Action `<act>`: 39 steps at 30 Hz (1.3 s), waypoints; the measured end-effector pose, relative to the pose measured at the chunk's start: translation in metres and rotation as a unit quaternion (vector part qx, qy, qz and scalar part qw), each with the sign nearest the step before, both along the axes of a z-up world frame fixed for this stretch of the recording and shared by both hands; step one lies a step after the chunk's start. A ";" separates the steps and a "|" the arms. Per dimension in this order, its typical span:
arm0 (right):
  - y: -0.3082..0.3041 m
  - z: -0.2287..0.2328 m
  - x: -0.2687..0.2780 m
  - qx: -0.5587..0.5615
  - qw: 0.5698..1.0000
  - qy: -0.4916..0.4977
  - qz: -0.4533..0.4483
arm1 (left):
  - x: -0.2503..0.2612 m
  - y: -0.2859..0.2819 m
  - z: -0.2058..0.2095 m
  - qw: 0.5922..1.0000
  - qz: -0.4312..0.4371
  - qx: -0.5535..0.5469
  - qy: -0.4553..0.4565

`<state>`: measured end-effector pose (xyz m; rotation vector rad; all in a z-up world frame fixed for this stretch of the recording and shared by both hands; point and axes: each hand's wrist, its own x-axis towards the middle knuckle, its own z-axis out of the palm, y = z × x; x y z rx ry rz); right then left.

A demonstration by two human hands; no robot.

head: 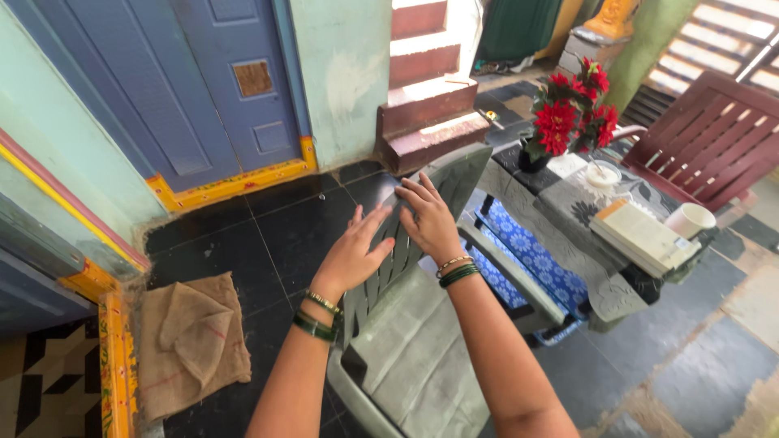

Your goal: The person rearranges two plastic chairs around a small table in a tiled entryway. They move a maroon chair and a grey chair into position, then adjust a book, two cups, and a potted plant on the table.

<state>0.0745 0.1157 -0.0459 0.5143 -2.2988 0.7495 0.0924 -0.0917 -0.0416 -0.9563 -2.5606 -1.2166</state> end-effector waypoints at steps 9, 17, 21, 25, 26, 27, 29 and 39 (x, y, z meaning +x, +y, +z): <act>-0.049 0.000 0.022 -0.064 0.994 -0.026 -0.083 | 0.000 0.001 -0.001 1.000 0.005 -0.006 0.016; -0.077 0.001 0.017 -0.089 0.986 -0.017 -0.142 | -0.016 -0.007 -0.007 0.972 -0.093 0.196 -0.095; -0.094 0.001 0.012 -0.113 0.980 -0.022 -0.162 | -0.025 -0.010 -0.015 0.971 -0.080 0.187 -0.128; -0.120 0.000 0.001 -0.129 0.971 -0.017 -0.200 | -0.044 -0.018 -0.028 0.975 -0.084 0.186 -0.084; -0.127 0.000 -0.003 -0.145 0.967 -0.029 -0.207 | -0.049 -0.019 -0.031 0.978 -0.076 0.176 -0.086; -0.132 0.001 -0.006 -0.161 0.962 -0.041 -0.214 | -0.051 -0.021 -0.034 0.980 -0.068 0.167 -0.087; -0.141 0.003 -0.011 -0.144 0.962 -0.047 -0.226 | -0.061 -0.023 -0.038 0.981 -0.058 0.157 -0.099; -0.147 0.009 -0.021 -0.113 0.968 -0.053 -0.218 | -0.112 -0.024 -0.041 0.986 -0.146 0.007 -0.085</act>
